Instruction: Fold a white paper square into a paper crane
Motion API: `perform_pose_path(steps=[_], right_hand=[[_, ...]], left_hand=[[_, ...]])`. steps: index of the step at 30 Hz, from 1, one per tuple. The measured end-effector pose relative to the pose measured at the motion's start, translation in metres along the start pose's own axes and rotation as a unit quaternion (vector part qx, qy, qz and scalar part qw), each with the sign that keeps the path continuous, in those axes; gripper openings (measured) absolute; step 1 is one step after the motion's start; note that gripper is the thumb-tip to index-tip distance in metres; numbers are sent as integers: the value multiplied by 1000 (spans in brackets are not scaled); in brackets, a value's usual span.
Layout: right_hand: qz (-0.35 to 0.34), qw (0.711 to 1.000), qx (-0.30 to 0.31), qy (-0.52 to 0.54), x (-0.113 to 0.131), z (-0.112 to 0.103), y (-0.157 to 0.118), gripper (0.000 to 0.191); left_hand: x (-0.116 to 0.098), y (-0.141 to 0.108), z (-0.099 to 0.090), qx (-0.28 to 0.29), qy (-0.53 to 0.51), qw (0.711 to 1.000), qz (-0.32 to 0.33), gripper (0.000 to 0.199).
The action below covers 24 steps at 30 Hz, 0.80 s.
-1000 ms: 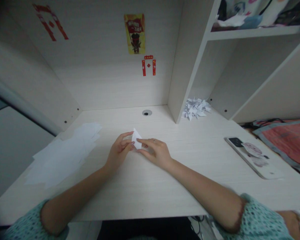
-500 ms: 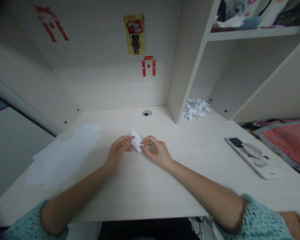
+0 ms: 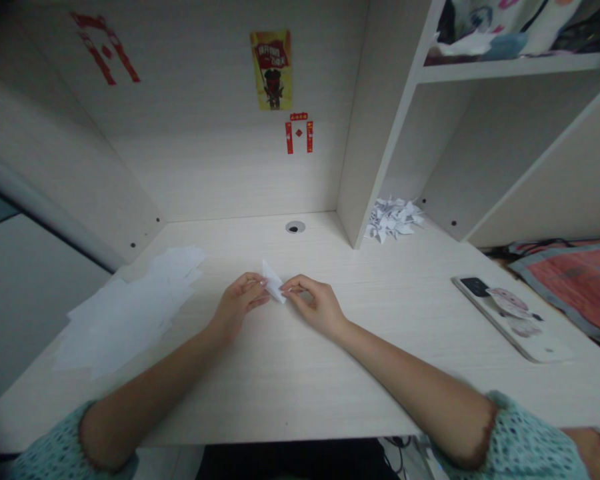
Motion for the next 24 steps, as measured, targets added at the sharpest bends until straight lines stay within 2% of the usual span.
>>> perform_pose_path(steps=[7, 14, 19, 21, 24], right_hand=[[10, 1000, -12, 22, -1, 0, 1, 12], [66, 993, -16, 102, -13, 3, 7, 19], [79, 989, 1, 124, -15, 4, 7, 22], [71, 992, -5, 103, -11, 3, 7, 22], [20, 998, -33, 46, -4, 0, 6, 16]], left_hand=[[0, 1, 0, 13, -30, 999, -18, 28], [-2, -2, 1, 60, 7, 998, 17, 26], [-2, -3, 3, 63, 49, 997, 18, 44], [0, -3, 2, 54, 56, 997, 16, 46], [3, -1, 0, 37, 56, 998, 16, 44]])
Point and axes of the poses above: each hand's wrist, its own y-axis towards the middle knuckle, its own z-axis out of the palm, x = y × z, the point moved 1 cm from there along y, towards the middle knuckle, and after that the axes turned 5 degrees about -y, right-handed, at the moved point
